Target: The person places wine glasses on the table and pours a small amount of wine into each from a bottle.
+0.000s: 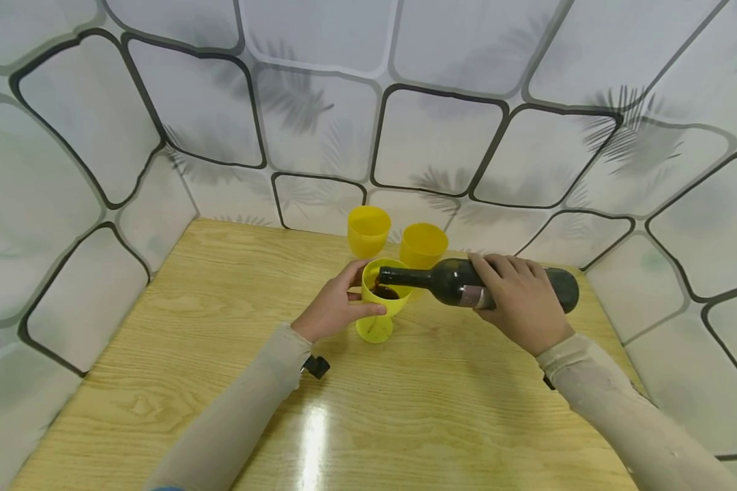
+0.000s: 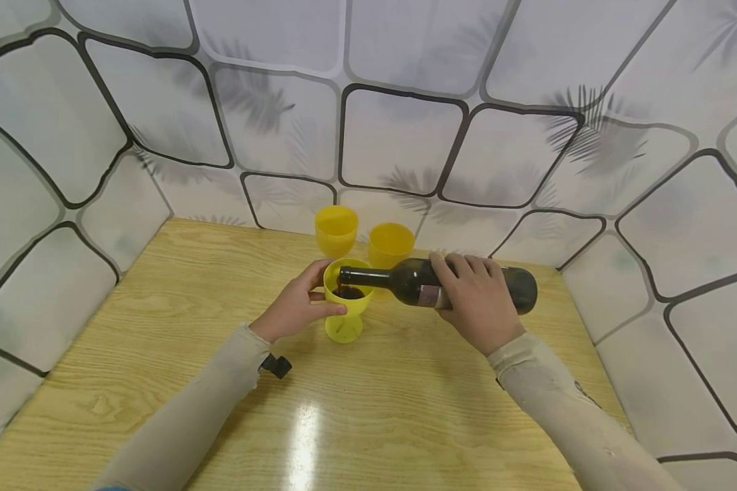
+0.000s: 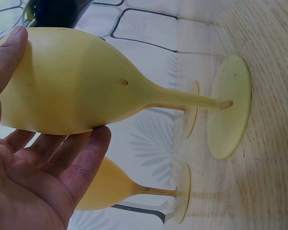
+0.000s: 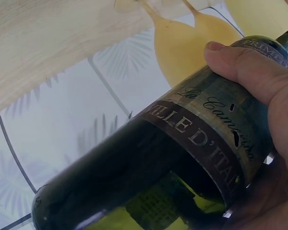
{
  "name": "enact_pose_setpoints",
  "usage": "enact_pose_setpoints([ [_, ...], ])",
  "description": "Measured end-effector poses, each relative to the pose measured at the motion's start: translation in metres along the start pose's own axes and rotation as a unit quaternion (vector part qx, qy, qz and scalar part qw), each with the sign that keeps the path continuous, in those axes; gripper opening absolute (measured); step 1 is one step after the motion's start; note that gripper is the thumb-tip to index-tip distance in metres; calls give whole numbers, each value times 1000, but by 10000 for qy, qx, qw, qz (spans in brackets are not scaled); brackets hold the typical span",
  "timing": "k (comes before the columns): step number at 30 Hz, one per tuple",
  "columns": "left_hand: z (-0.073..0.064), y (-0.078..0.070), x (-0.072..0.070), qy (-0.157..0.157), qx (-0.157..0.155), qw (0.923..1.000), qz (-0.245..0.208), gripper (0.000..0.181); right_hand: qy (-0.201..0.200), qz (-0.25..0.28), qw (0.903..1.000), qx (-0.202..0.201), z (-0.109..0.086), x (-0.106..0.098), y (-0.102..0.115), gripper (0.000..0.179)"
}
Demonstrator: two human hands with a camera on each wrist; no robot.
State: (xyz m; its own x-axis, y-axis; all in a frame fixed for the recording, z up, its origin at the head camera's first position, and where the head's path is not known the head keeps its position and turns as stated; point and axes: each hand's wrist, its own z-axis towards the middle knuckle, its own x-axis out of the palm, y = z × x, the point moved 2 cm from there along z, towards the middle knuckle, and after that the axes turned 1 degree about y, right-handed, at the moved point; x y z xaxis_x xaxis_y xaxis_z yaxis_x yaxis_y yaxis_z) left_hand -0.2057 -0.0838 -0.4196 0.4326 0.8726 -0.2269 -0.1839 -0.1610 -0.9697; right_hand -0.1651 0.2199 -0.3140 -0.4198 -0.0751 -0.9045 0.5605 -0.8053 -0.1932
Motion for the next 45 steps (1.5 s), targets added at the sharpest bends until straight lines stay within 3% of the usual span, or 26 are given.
enact_pose_setpoints([
  [21, 0, -1, -1, -28, 124, 9999, -7, 85, 233, 15, 9996, 135, -1, 2, -1, 100],
  [45, 0, 0, -1, -17, 18, 10000, 28, 87, 234, -25, 9996, 135, -1, 0, 0, 99],
])
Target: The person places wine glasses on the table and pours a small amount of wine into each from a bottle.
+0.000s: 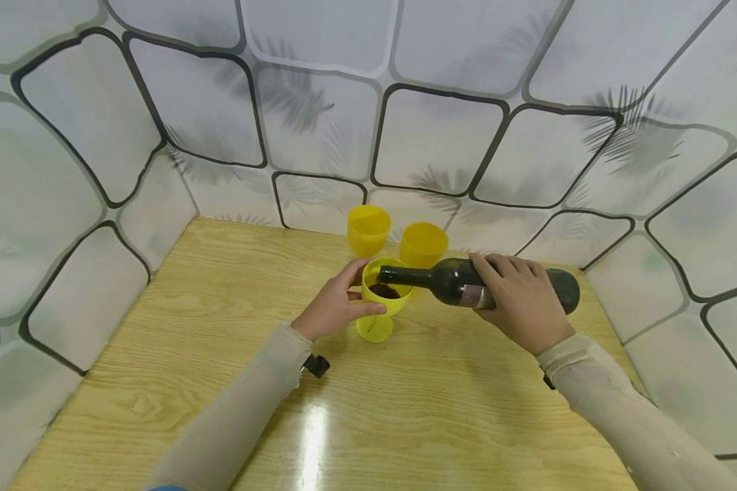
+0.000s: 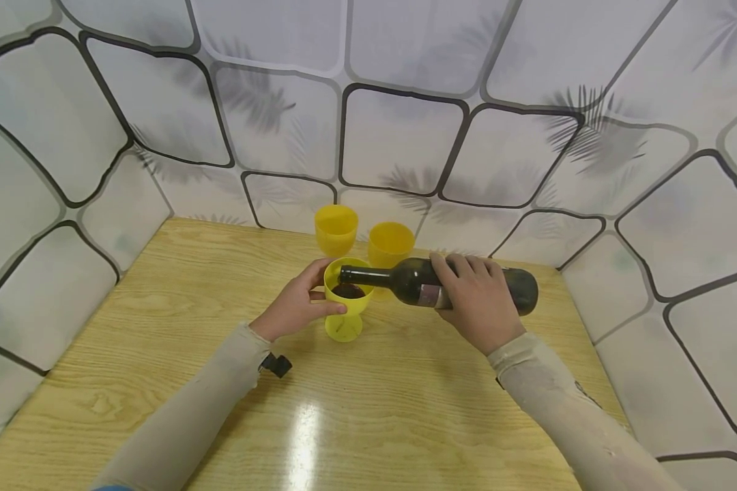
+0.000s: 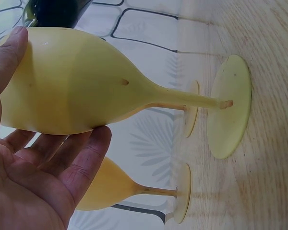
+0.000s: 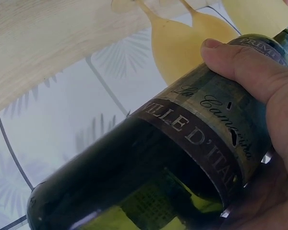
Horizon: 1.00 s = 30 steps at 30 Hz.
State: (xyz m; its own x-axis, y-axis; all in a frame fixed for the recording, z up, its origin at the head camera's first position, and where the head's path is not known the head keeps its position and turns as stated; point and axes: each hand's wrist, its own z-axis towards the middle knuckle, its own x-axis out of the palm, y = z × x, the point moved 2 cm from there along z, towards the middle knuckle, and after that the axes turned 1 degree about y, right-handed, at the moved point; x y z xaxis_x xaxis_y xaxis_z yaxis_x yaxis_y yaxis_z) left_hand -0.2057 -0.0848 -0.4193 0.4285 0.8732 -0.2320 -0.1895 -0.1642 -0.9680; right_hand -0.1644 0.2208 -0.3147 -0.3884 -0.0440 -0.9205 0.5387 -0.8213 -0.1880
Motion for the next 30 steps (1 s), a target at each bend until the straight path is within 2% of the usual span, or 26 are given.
enact_pose_setpoints([
  [30, 0, 1, 0, 25, 35, 10000, -22, 88, -33, -29, 10000, 5, -2, 0, 0, 98],
])
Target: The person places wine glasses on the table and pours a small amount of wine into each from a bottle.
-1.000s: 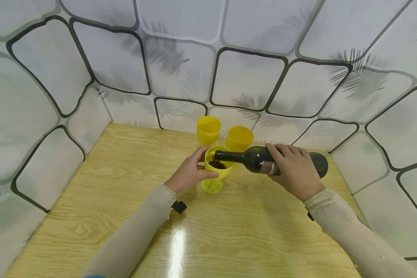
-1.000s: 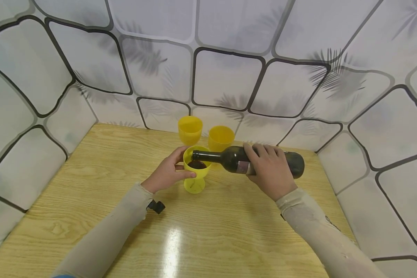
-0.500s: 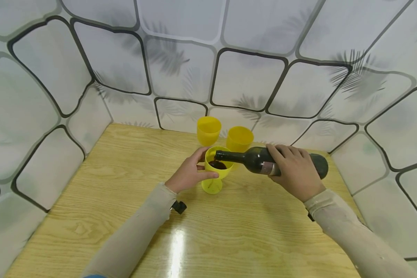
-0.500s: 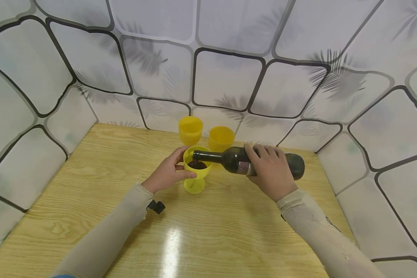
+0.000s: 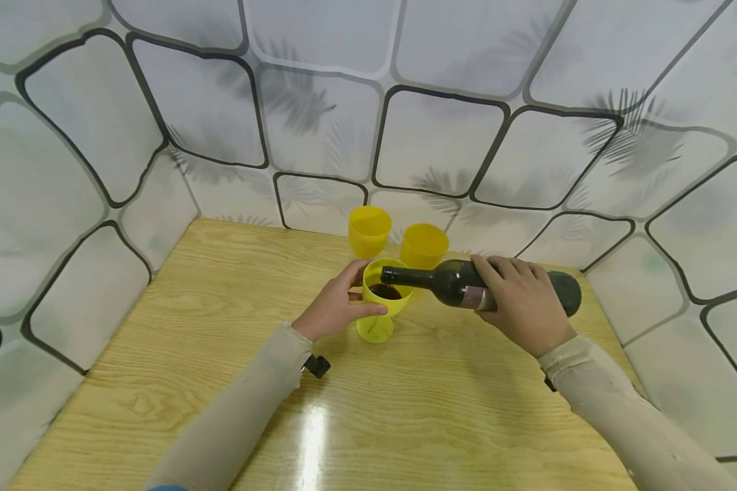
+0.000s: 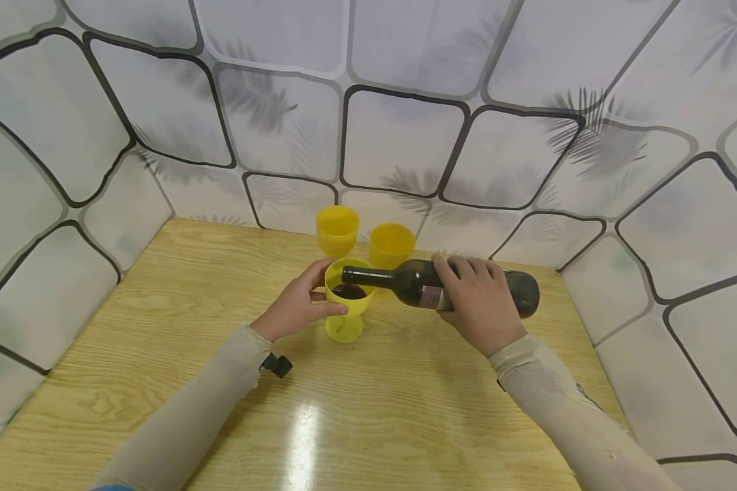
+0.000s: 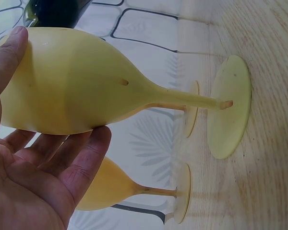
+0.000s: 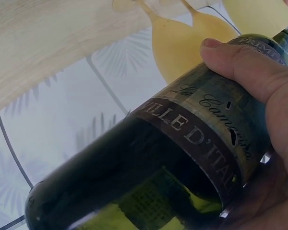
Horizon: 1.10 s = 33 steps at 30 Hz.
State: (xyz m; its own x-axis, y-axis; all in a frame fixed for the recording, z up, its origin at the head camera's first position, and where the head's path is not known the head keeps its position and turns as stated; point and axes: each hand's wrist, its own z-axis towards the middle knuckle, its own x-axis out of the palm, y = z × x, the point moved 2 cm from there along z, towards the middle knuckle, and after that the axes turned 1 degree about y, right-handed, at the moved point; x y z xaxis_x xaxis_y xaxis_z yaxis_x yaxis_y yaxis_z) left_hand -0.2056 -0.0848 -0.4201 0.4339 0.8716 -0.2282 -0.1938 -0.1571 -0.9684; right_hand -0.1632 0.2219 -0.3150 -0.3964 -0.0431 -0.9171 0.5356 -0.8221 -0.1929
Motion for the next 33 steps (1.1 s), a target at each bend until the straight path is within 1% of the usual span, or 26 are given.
enact_pose_setpoints([
  [27, 0, 1, 1, -15, 12, 10000, 54, 86, -87, -23, 9999, -89, -1, 0, -1, 97],
  [33, 0, 0, 0, -28, 23, 10000, 43, 85, -47, -22, 10000, -68, 0, -1, -1, 95],
])
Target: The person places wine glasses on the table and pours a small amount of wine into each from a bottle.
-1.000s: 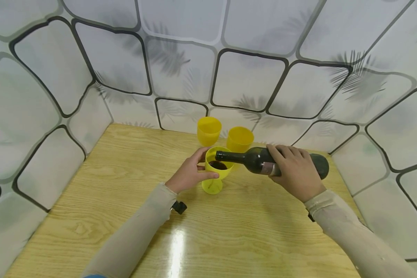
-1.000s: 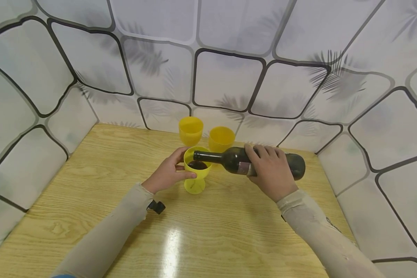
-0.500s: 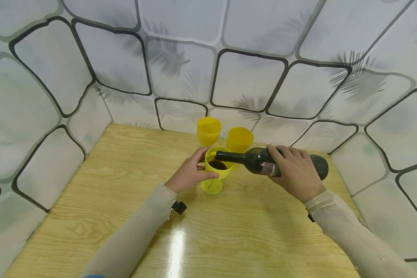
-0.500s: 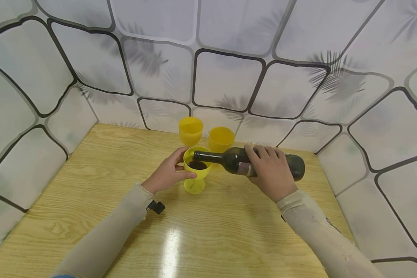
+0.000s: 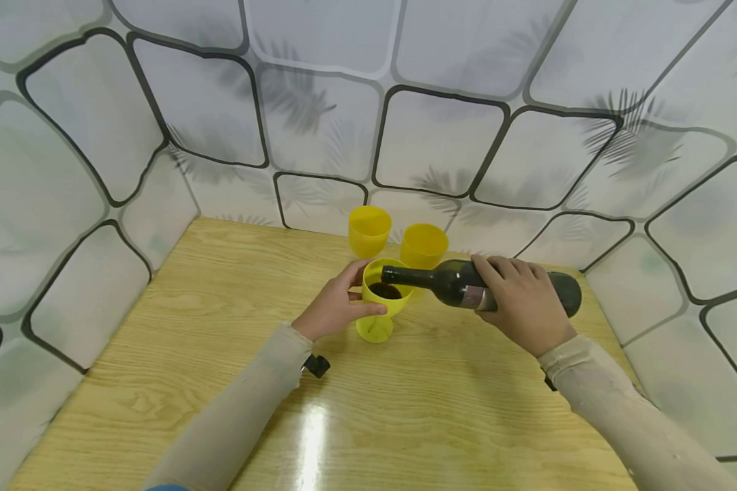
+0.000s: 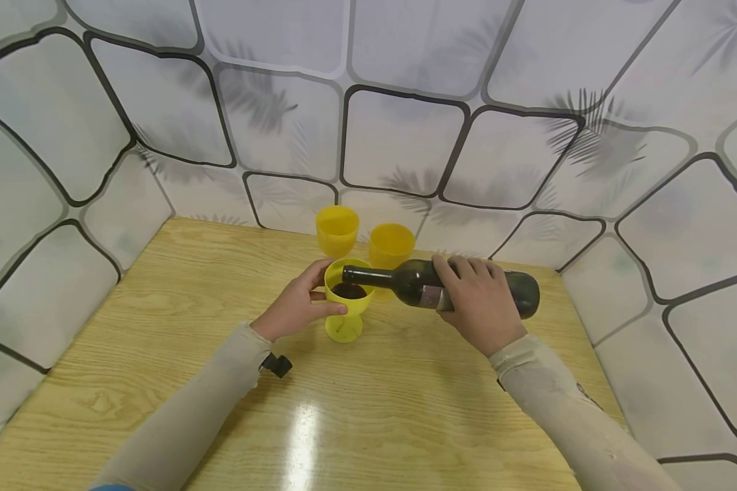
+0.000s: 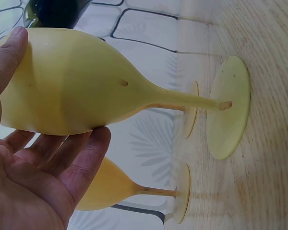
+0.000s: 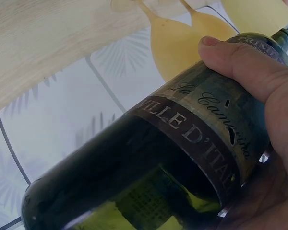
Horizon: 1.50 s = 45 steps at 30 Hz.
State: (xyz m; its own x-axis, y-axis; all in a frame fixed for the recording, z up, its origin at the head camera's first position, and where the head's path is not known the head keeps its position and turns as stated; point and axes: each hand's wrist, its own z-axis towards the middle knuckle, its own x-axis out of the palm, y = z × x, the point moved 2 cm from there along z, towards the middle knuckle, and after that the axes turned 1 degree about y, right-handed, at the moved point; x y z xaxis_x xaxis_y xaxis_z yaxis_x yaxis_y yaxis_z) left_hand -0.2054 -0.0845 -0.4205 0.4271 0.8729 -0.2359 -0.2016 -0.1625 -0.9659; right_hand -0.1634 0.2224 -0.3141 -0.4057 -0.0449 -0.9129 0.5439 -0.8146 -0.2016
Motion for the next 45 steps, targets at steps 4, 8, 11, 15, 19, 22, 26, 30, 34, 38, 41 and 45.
enact_pose_setpoints([
  [4, -1, -1, -1, -9, -9, 10000, 11, 86, 41, 14, 10000, 18, 1, 0, 1, 96],
  [8, -3, -2, -1, -21, -35, 10000, 8, 86, 103, 35, 9999, 27, 1, 1, 2, 96],
  [11, -3, -2, -1, -18, 1, 10000, 27, 85, 114, 41, 9999, 42, 0, 1, 2, 96],
  [15, -2, -2, 0, -13, 59, 10000, 51, 85, 109, 47, 9999, 61, 0, 0, 2, 96],
  [19, -1, -2, 0, -10, 61, 10000, 22, 86, 136, 82, 9998, 93, 0, -1, 2, 96],
  [22, -1, -2, 0, -11, 54, 10000, 15, 86, 140, 90, 9998, 123, -1, 0, 2, 97],
  [26, -1, -2, 0, -4, 25, 10000, -1, 85, 99, 57, 9999, 122, -3, 0, 2, 98],
  [30, -1, -1, 0, 7, 16, 10000, -24, 85, 60, 35, 9999, 118, -4, 0, 2, 98],
  [34, -1, -2, 0, 2, 26, 10000, -30, 85, 33, 26, 9999, 97, -3, -1, 2, 97],
  [38, -2, -3, 0, 10, 19, 10000, -25, 86, -17, 7, 10000, 57, -3, -1, 2, 96],
  [41, -2, -3, 0, 17, 37, 10000, -32, 87, -25, -5, 10000, 43, -3, -2, 2, 96],
  [45, -2, -3, 0, 20, 52, 10000, -74, 87, -24, -14, 10000, 34, -2, -2, 2, 96],
])
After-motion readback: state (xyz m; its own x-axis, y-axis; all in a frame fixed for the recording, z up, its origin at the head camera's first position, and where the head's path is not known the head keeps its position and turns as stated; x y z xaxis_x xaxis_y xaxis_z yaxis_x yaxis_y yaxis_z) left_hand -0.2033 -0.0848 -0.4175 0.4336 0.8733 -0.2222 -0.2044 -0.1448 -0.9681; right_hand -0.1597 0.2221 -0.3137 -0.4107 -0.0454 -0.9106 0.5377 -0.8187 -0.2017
